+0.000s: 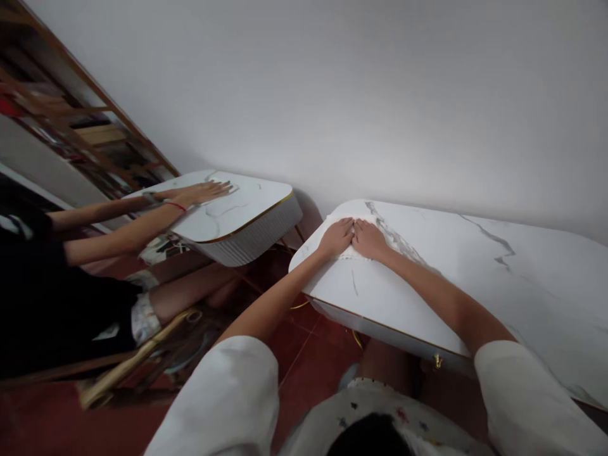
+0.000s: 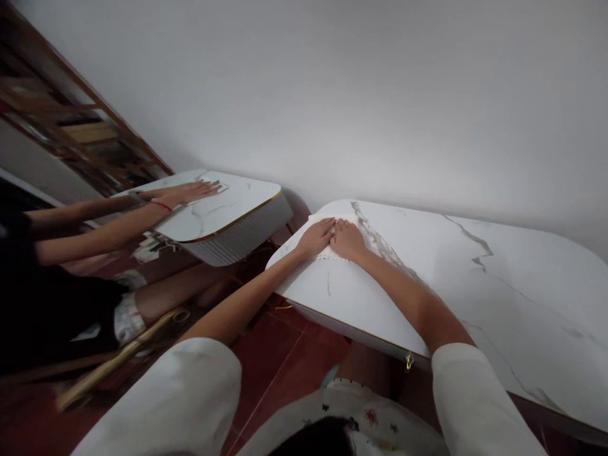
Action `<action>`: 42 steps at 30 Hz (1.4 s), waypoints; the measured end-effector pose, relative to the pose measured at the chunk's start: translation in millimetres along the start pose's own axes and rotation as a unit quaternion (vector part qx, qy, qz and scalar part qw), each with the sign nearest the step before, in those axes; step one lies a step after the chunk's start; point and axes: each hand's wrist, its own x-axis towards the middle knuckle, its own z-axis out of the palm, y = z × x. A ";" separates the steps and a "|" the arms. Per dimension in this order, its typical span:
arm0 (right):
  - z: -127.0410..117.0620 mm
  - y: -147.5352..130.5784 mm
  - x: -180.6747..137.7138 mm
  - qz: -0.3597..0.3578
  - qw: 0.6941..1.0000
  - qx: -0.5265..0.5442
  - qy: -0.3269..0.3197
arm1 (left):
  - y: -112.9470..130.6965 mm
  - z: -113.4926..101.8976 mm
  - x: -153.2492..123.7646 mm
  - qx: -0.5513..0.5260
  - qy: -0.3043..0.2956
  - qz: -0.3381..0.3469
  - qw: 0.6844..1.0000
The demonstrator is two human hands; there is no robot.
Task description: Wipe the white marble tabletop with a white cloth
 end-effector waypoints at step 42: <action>-47.3 -64.8 -141.1 0.016 0.999 -0.027 -0.035 | 98.4 -33.6 -124.3 -0.015 -0.022 0.010 1.000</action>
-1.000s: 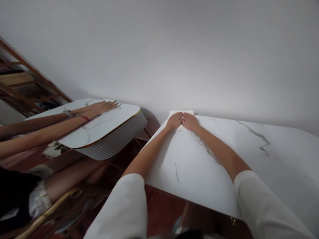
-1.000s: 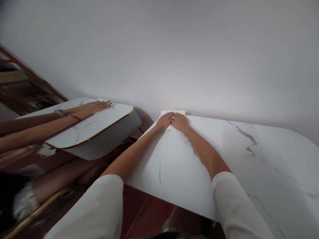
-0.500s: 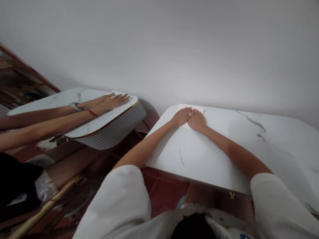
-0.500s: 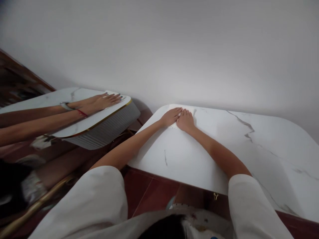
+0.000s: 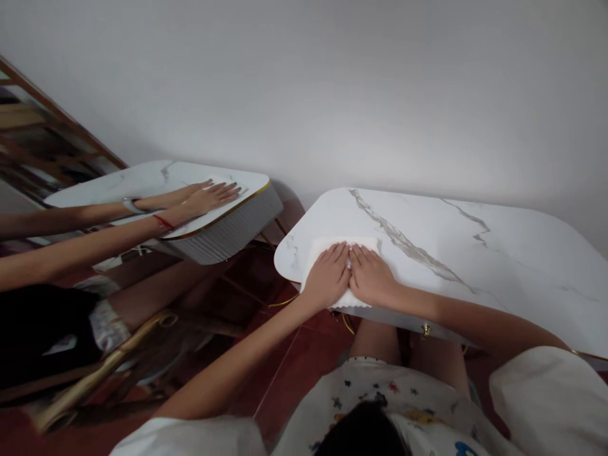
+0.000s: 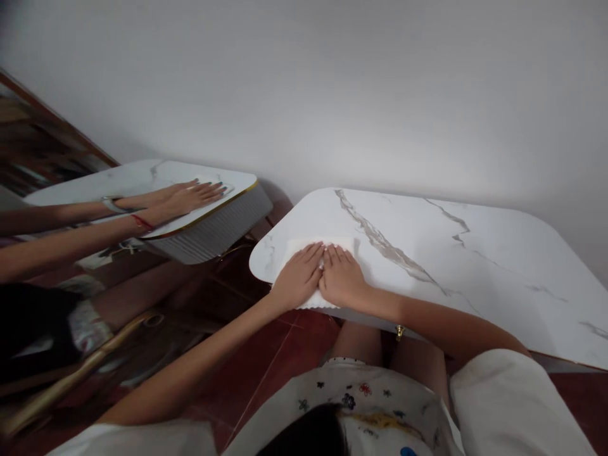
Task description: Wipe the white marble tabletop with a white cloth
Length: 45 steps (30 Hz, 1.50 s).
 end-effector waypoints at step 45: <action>3.5 120.4 38.9 0.167 0.984 -0.041 0.046 | 23.0 41.1 166.3 -0.029 -0.015 0.165 0.986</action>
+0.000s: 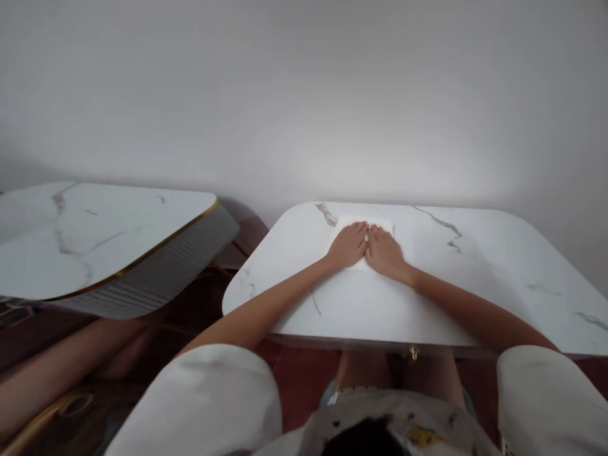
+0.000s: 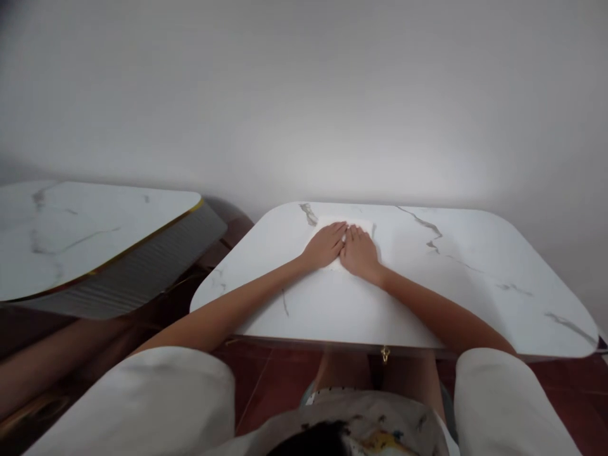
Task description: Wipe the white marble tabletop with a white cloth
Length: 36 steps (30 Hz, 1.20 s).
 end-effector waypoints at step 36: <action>-0.9 89.2 38.4 -0.032 0.999 -0.012 0.002 | 5.6 30.5 84.7 -0.028 0.051 -0.019 0.998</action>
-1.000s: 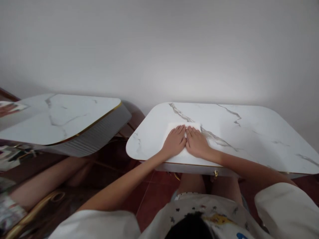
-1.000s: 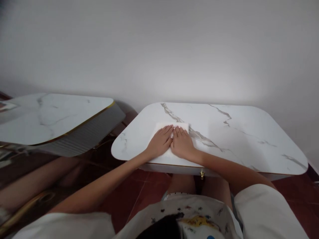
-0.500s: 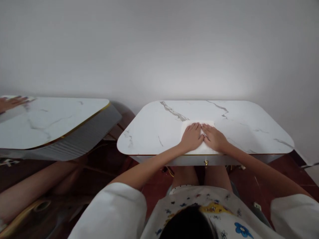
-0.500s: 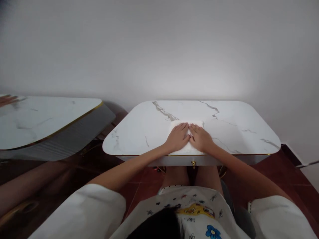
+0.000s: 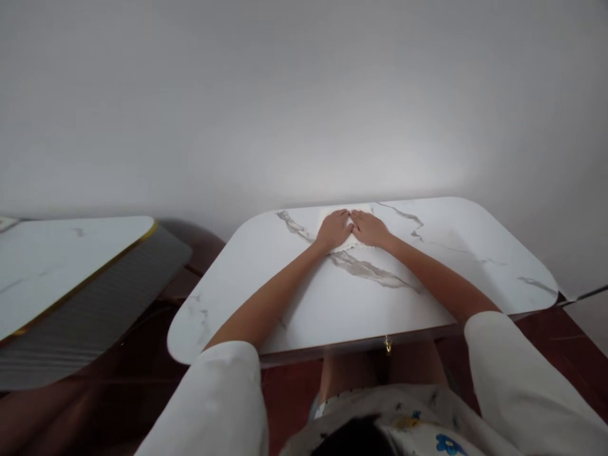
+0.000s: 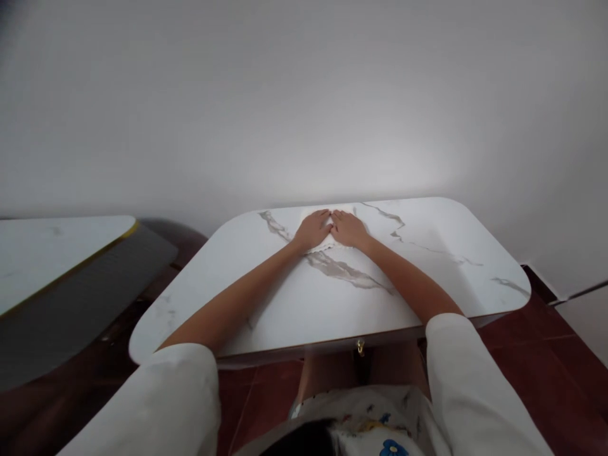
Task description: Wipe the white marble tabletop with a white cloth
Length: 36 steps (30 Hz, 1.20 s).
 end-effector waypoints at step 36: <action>-27.8 -31.1 -110.4 0.008 0.999 -0.019 0.030 | 78.9 -13.0 -77.3 0.005 -0.027 0.049 0.998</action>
